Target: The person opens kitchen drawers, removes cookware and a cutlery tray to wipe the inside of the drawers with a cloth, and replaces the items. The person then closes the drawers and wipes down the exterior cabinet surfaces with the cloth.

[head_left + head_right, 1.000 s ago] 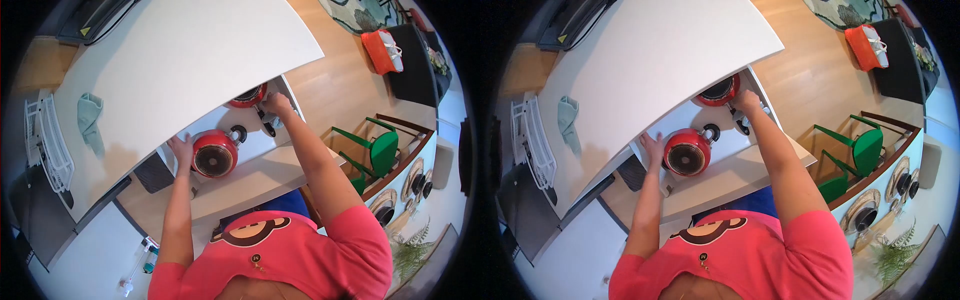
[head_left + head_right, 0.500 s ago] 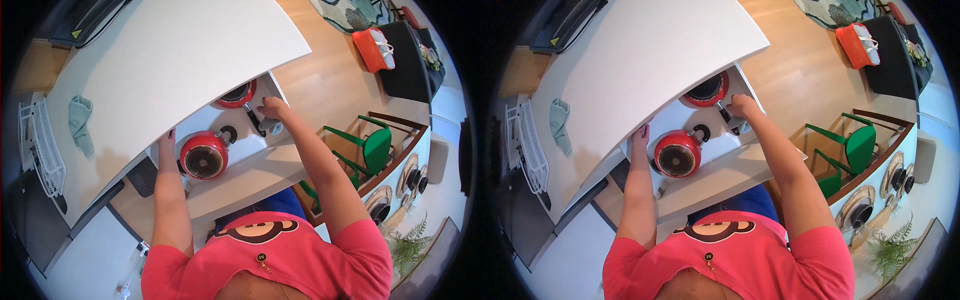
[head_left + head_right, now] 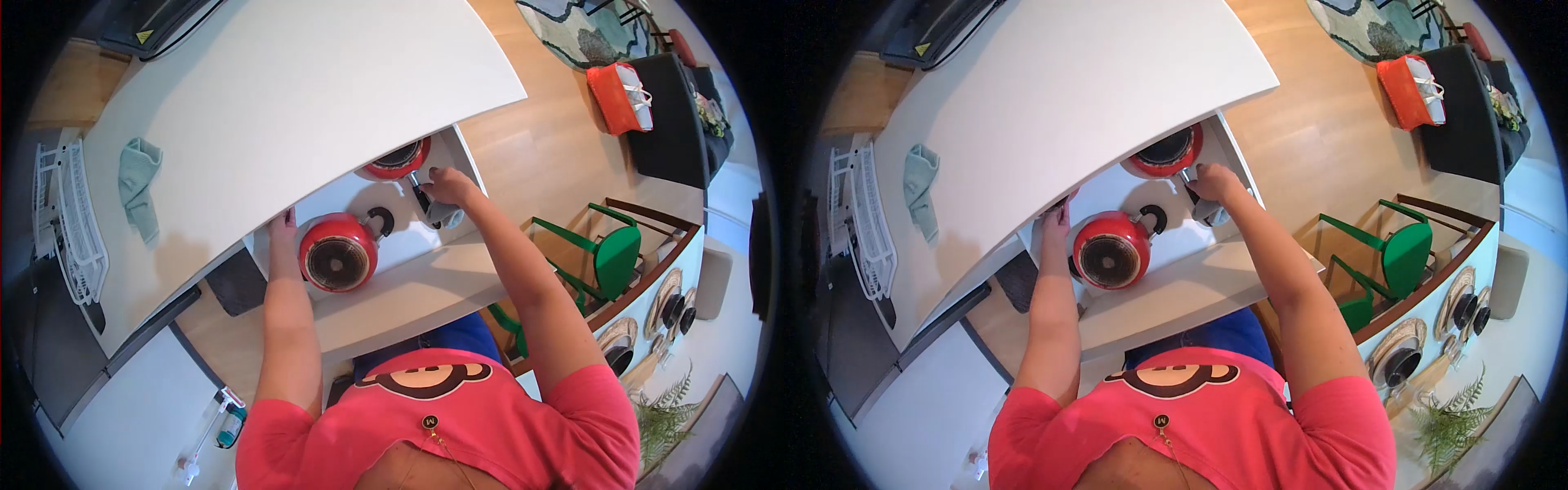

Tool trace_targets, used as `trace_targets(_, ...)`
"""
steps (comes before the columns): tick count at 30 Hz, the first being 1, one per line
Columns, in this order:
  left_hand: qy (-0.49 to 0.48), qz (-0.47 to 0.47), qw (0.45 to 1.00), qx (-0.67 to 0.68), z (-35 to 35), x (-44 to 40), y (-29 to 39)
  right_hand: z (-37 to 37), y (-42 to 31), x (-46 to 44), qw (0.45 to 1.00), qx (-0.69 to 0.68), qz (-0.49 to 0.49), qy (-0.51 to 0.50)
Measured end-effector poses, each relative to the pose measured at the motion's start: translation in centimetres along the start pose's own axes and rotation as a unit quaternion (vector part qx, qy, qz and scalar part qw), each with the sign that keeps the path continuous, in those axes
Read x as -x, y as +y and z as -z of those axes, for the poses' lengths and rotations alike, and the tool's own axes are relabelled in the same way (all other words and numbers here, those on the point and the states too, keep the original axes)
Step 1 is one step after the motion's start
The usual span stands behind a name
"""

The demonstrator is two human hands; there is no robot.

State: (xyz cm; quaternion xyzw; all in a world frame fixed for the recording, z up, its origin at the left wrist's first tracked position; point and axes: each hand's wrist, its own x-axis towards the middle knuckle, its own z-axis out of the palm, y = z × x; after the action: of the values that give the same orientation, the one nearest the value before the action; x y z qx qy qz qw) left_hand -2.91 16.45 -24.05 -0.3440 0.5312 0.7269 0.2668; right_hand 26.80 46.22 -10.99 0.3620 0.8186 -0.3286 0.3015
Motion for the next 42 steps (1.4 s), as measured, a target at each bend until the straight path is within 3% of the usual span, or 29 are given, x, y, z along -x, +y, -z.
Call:
trace_targets(3, 0.036, -0.016, 0.998, -0.049, -1.0, 3.7, 2.7, -0.6, 0.8, -0.6, 0.999, -0.003, 0.037, 0.034)
trace_targets(7, 0.083, -0.026, 0.991, -0.104, -1.5, 3.7, 5.0, 0.3, 0.4, 0.5, 1.000, -0.022, 0.008, 0.013)
trace_targets(10, 0.047, 0.006, 0.998, -0.031, -0.2, 1.2, 5.8, -0.4, 0.7, 0.2, 1.000, -0.011, -0.003, 0.007)
trace_targets(16, -0.007, -0.036, 0.995, -0.088, 2.2, -3.2, 5.1, -1.0, 1.0, -0.5, 1.000, -0.004, -0.003, 0.005)
trace_targets(19, 0.032, -0.049, 0.992, -0.114, -0.5, 2.1, 4.6, -1.3, 1.3, -0.7, 1.000, -0.007, -0.004, 0.012)
trace_targets(25, -0.039, 0.004, 0.988, -0.152, 1.7, 1.5, 1.9, -1.6, 1.2, -0.8, 1.000, -0.007, 0.003, 0.007)
trace_targets(29, -0.021, 0.003, 0.986, -0.168, -0.3, 4.7, 1.5, -1.6, 0.9, -0.7, 1.000, 0.005, -0.013, 0.002)
trace_targets(35, -0.039, 0.051, 0.984, -0.168, 2.7, 0.0, 0.8, -3.8, 1.8, -2.5, 0.999, 0.025, -0.020, 0.009)
trace_targets(38, 0.035, 0.016, 0.965, -0.261, 0.8, 5.2, 1.6, -5.4, 1.2, -3.4, 0.998, 0.019, -0.034, 0.042)
trace_targets(41, -0.016, -0.074, 0.921, -0.381, 3.6, 6.7, 1.5, -7.7, 0.7, -4.6, 0.997, 0.003, -0.048, 0.067)
trace_targets(42, -0.041, -0.064, 0.908, -0.413, 4.5, 7.7, 1.6, -9.3, 0.9, -5.6, 0.995, -0.003, -0.051, 0.083)
